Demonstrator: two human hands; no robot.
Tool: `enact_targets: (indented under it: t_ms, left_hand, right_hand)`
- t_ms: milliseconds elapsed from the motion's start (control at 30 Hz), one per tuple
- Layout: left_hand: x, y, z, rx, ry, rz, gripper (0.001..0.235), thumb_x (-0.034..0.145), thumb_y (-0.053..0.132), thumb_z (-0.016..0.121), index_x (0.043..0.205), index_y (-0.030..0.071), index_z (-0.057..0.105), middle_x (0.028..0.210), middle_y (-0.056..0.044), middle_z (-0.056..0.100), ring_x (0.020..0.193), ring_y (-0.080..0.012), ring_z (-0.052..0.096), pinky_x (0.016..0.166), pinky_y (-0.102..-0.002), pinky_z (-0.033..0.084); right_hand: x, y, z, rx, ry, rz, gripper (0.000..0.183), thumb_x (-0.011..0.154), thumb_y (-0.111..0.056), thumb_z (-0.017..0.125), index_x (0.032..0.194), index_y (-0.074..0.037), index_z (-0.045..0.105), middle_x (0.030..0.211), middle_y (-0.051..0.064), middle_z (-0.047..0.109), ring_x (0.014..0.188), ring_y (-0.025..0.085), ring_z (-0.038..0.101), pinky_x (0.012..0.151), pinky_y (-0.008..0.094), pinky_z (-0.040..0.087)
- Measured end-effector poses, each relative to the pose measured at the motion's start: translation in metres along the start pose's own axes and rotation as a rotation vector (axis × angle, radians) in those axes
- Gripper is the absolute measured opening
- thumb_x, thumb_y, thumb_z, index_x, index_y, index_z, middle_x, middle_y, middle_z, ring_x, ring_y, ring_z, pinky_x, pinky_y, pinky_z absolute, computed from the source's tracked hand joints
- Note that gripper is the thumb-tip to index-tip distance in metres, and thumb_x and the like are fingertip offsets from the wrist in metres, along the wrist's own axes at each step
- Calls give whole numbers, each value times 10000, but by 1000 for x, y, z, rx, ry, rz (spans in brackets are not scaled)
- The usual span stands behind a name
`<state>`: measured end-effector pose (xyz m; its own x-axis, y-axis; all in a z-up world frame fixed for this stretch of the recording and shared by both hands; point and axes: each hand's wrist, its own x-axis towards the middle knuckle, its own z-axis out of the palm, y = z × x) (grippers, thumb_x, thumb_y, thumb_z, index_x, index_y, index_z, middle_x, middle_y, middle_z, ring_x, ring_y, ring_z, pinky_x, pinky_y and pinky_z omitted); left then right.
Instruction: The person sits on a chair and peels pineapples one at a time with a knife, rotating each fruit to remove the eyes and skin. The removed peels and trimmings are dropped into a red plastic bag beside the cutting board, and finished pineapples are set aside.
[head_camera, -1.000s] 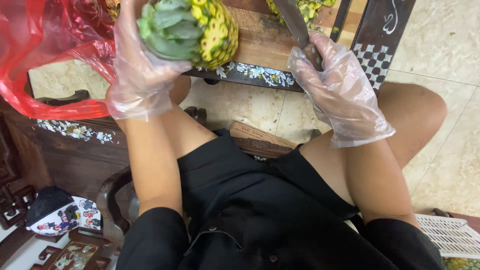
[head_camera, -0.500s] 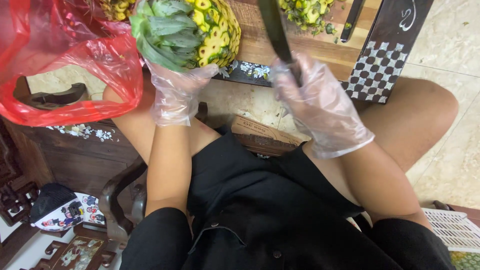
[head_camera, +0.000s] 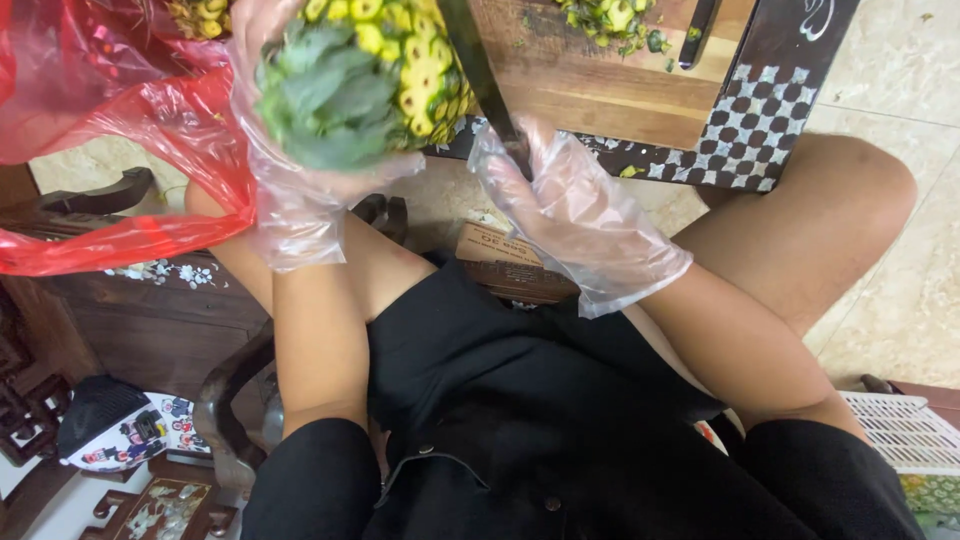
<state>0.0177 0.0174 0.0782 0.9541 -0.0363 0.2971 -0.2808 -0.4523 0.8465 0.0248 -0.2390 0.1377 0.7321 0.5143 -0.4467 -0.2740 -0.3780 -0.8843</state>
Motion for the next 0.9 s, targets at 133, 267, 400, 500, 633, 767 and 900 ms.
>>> enact_targets:
  t_ms: [133,267,400,500,633,767,900]
  left_hand:
    - [-3,1,29,74,226,3,1164,625,448,1064,1512,112,389,1431,-76,477,1344,-222,511,1186,-363,420]
    - [-6,30,77,121,629,47,1293,757,573,960,1670,252,102,1634,19,235,1479,-131,356,1307,-310,267]
    - [-18,-7,102,290,716,114,1293,753,515,949,1643,173,75,1618,-77,223,1538,-250,296,1317,-403,242]
    - [-19,-25,91,-94,565,-86,1247,789,322,1025,1649,99,150,1568,-127,372,1388,-288,446,1234,-409,362]
    - [-33,-72,68,-617,554,-207,1075,763,429,901,1510,-15,268,1468,-212,435,1329,-332,497,1204,-470,430]
    - [-32,-77,49,-1171,416,-231,850,878,425,803,1500,-6,417,1432,-211,504,1272,-332,529,1136,-446,449]
    - [-7,-23,29,-1716,43,-304,612,995,415,681,1446,57,472,1352,-191,558,1195,-356,594,1021,-479,538]
  right_hand:
    - [1,-1,-3,71,29,35,272,1079,-275,519,1260,-73,535,816,-18,554,673,79,515,575,286,463]
    - [1,1,-4,68,60,69,329,1051,-289,525,1327,-109,525,803,-7,545,654,83,503,542,290,446]
    - [-5,18,-1,-455,206,-423,278,1188,-284,511,1356,-64,483,1004,-1,597,885,93,565,764,281,502]
    - [-2,0,-4,26,55,88,324,1077,-323,508,1318,-109,541,837,-4,564,650,94,535,550,294,478]
    - [4,-1,-8,-63,104,105,265,1085,-323,527,1226,-99,540,785,9,569,586,109,530,500,326,459]
    - [11,38,-18,362,63,-114,192,1093,-262,556,1157,-93,492,796,-9,530,597,86,508,540,280,514]
    - [8,30,-20,287,126,-104,182,1099,-253,554,1115,-79,504,729,-9,537,563,98,517,523,278,512]
